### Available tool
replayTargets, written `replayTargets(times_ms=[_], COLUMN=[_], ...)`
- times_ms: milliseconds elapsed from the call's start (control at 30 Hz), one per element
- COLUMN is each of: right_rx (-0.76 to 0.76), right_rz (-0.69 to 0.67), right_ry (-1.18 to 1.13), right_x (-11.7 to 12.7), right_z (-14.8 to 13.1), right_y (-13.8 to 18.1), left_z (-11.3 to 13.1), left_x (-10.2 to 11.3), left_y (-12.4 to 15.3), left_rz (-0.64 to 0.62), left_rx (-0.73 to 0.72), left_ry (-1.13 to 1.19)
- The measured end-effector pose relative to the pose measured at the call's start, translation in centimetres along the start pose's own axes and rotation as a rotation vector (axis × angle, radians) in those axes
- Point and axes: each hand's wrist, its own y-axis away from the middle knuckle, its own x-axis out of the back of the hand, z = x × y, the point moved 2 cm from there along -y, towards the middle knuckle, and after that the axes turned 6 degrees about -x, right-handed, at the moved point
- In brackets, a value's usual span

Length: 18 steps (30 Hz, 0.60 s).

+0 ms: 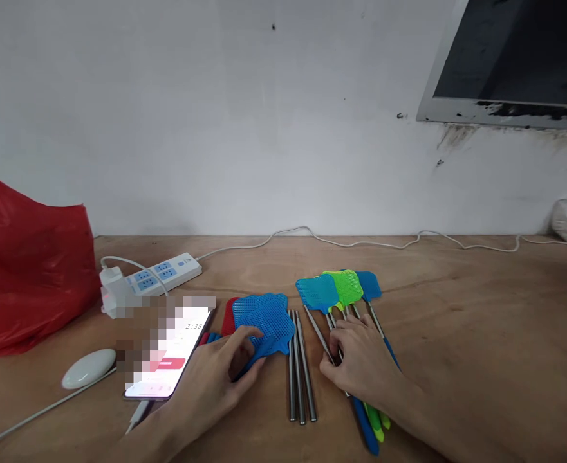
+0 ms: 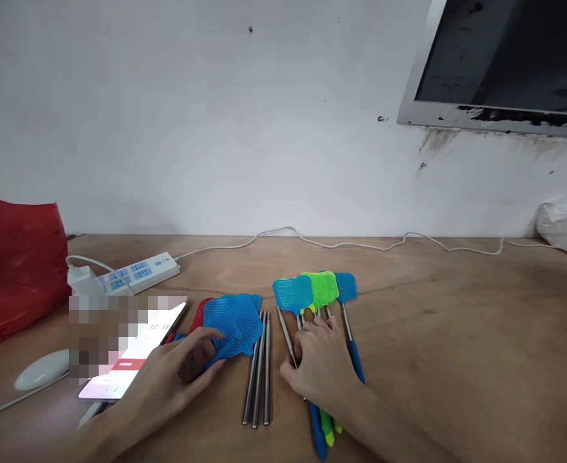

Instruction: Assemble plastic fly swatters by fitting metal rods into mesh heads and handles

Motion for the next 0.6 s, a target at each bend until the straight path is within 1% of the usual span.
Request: replayTargets(times_ms=[67, 200, 267, 367, 400, 433, 500, 600], right_rx=[-0.045, -0.199, -0.310, -0.529, -0.595, -0.629, -0.612, -0.490], right_rz=[0.019, -0.018, -0.062, -0.081, -0.089, -0.099, -0.152, -0.215], right_ry=[-0.109, -0.528, -0.760, -1.112, -1.209, -1.271, -1.341, -1.405], right_x=[0.0, 0.2, 0.4, 0.6, 0.7, 0.7, 0.6, 0.6], right_z=[0.3, 1.3, 1.6, 1.8, 1.7, 1.6, 1.3, 0.8], right_y=[-0.2, -0.8, -1.1, -1.3, -1.3, -1.2, -1.2, -1.0], left_z=[-0.2, 0.1, 0.4, 0.6, 0.7, 0.8, 0.9, 1.4], left_x=[-0.1, 0.1, 0.3, 0.3, 0.3, 0.3, 0.3, 0.3], left_y=[-0.1, -0.4, -0.4, -0.4, -0.3, -0.3, -0.3, -0.4], left_rz=[-0.003, -0.023, -0.044, -0.060, -0.069, -0.078, -0.100, -0.125], left_rx=[-0.003, -0.016, -0.017, -0.009, -0.006, -0.004, -0.011, -0.028], left_ry=[0.017, 0.082, 0.114, 0.149, 0.157, 0.164, 0.177, 0.208])
